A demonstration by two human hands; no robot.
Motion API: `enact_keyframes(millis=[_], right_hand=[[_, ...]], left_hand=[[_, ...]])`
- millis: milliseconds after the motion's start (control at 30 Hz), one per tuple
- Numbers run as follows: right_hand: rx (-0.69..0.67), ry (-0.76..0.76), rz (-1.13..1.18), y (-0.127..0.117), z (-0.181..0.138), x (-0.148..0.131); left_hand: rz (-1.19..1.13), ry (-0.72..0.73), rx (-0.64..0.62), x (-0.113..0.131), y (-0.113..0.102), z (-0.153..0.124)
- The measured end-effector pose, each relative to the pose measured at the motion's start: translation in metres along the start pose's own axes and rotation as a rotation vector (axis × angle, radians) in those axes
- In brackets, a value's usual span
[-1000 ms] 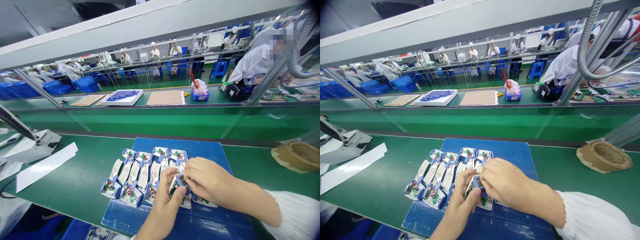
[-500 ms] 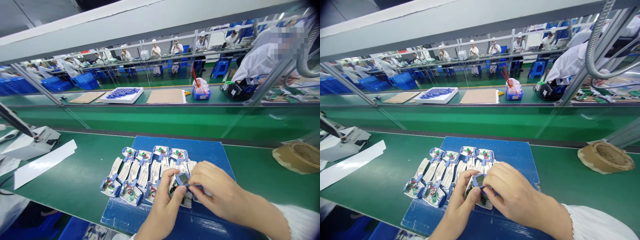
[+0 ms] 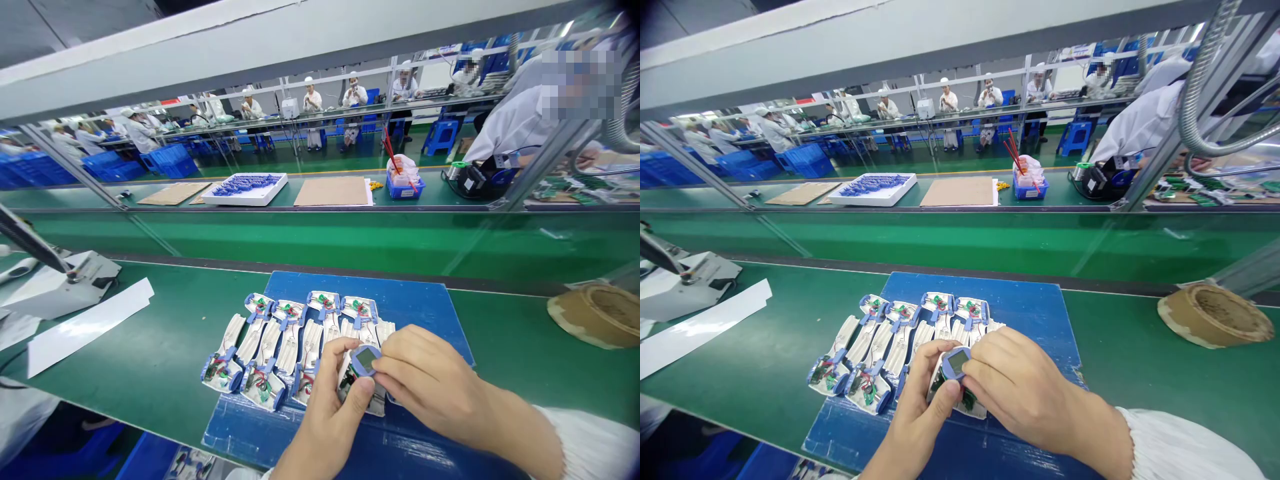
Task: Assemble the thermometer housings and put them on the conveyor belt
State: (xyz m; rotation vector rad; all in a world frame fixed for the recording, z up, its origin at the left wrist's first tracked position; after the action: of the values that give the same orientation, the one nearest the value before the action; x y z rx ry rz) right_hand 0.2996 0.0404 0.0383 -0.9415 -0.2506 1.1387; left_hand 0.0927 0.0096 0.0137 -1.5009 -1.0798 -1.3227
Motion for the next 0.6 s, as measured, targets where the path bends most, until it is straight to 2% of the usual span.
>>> enact_keyframes(millis=[233, 433, 600], right_hand=[[0.026, -0.046, -0.041, 0.0015, 0.0011, 0.0003], [-0.013, -0.023, -0.017, -0.0009, -0.001, -0.0039], [-0.032, -0.012, -0.02, -0.0025, -0.0064, -0.0065]], left_hand=[[-0.009, -0.041, 0.002, 0.0019, 0.0035, 0.0027], [0.006, -0.11, 0.008, 0.0036, 0.0044, 0.0038], [-0.106, -0.149, 0.02, -0.0009, 0.006, 0.0079]])
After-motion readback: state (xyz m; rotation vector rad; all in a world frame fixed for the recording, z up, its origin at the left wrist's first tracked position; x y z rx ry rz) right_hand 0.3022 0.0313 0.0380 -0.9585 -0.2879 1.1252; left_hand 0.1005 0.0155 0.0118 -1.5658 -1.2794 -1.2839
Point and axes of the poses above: each hand's wrist, its own z-axis towards the middle knuckle, its own y-axis out of the palm, x = y × z, the point moved 1 cm from there along z, towards the middle knuckle, and after that the axes turned 1 degree about -y, right-handed, at the moved point
